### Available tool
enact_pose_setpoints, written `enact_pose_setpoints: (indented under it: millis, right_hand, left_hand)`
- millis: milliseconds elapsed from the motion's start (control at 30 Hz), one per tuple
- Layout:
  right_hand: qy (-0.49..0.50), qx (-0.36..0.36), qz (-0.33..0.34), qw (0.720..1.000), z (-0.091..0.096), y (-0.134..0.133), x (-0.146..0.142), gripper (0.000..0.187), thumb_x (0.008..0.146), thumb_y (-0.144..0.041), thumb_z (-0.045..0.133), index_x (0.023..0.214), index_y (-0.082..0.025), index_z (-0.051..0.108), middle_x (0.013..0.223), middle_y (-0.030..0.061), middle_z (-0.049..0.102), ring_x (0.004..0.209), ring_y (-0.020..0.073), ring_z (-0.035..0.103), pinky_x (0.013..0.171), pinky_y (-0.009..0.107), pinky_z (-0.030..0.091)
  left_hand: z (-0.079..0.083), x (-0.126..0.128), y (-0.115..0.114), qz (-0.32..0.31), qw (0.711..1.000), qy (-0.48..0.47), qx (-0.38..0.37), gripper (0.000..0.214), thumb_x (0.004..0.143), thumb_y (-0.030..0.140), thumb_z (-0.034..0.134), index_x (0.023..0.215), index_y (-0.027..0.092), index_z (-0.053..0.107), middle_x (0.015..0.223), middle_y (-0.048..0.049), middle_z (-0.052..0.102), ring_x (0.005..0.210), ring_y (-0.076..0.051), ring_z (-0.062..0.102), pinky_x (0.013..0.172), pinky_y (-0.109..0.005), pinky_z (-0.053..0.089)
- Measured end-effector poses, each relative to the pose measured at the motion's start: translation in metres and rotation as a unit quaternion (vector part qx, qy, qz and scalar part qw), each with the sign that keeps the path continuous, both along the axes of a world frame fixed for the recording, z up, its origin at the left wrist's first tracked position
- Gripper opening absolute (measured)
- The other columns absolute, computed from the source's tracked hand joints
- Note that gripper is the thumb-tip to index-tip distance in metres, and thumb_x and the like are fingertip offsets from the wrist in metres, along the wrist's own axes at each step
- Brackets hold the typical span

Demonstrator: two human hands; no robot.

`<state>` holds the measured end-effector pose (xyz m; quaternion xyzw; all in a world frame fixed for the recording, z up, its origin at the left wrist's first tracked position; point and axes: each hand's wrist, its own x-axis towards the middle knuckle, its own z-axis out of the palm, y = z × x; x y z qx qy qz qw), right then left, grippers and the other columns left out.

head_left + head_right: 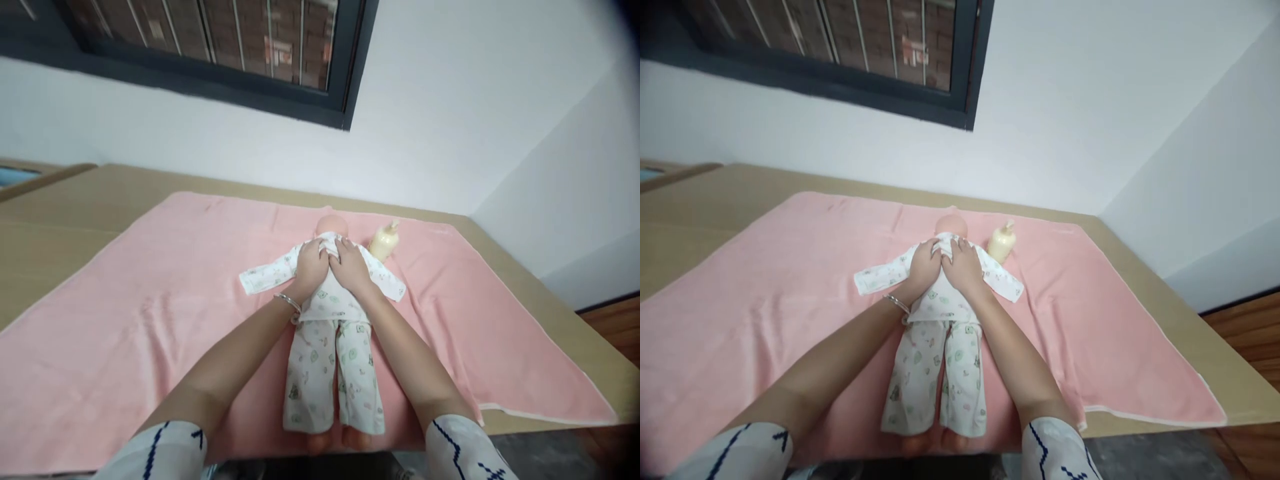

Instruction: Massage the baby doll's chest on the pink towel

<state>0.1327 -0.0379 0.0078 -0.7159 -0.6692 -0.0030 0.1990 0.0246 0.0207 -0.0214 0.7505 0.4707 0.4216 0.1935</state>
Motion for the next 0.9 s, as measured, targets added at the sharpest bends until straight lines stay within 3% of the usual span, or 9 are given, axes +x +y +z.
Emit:
enact_pose_setpoints:
  millis: [300,733,833,900]
  right_hand:
    - [0.012,0.019,-0.015,1.000,-0.005,0.004,-0.001,0.056,0.099,-0.031,0.042,0.150,-0.010,0.046,0.157,0.0190,0.045,0.149,0.0320,0.038,0.124,0.050,0.027]
    - [0.010,0.024,-0.011,1.000,-0.001,0.002,-0.003,0.055,0.100,-0.030,0.043,0.149,-0.005,0.047,0.154,0.0233,0.047,0.147,0.0342,0.041,0.123,0.050,0.028]
    - [0.012,0.024,0.007,1.000,0.013,-0.004,-0.006,0.055,0.098,-0.026,0.044,0.150,-0.005,0.045,0.158,0.0244,0.041,0.149,0.0361,0.037,0.123,0.054,0.030]
    - [-0.003,0.067,0.051,0.996,0.036,-0.021,-0.012,0.059,0.096,-0.023,0.046,0.152,-0.006,0.041,0.163,0.0225,0.032,0.153,0.0370,0.027,0.124,0.057,0.027]
  left_hand:
    - [0.001,-0.003,0.001,-0.003,1.000,-0.017,0.000,0.038,0.089,0.014,0.045,0.120,0.010,0.066,0.123,-0.0170,0.070,0.118,-0.032,0.062,0.108,-0.048,0.047]
    - [0.000,-0.003,0.002,-0.011,1.000,-0.028,0.009,0.036,0.089,0.014,0.044,0.116,0.010,0.068,0.121,-0.0169,0.071,0.118,-0.031,0.062,0.108,-0.048,0.047]
    - [-0.001,-0.004,0.002,-0.012,0.999,-0.037,0.019,0.034,0.087,0.013,0.045,0.110,0.014,0.071,0.116,-0.0145,0.073,0.113,-0.030,0.064,0.106,-0.047,0.048]
    - [0.000,-0.006,0.001,-0.029,0.998,-0.048,0.024,0.032,0.087,0.014,0.046,0.106,0.017,0.072,0.111,-0.0125,0.074,0.108,-0.028,0.066,0.102,-0.045,0.050]
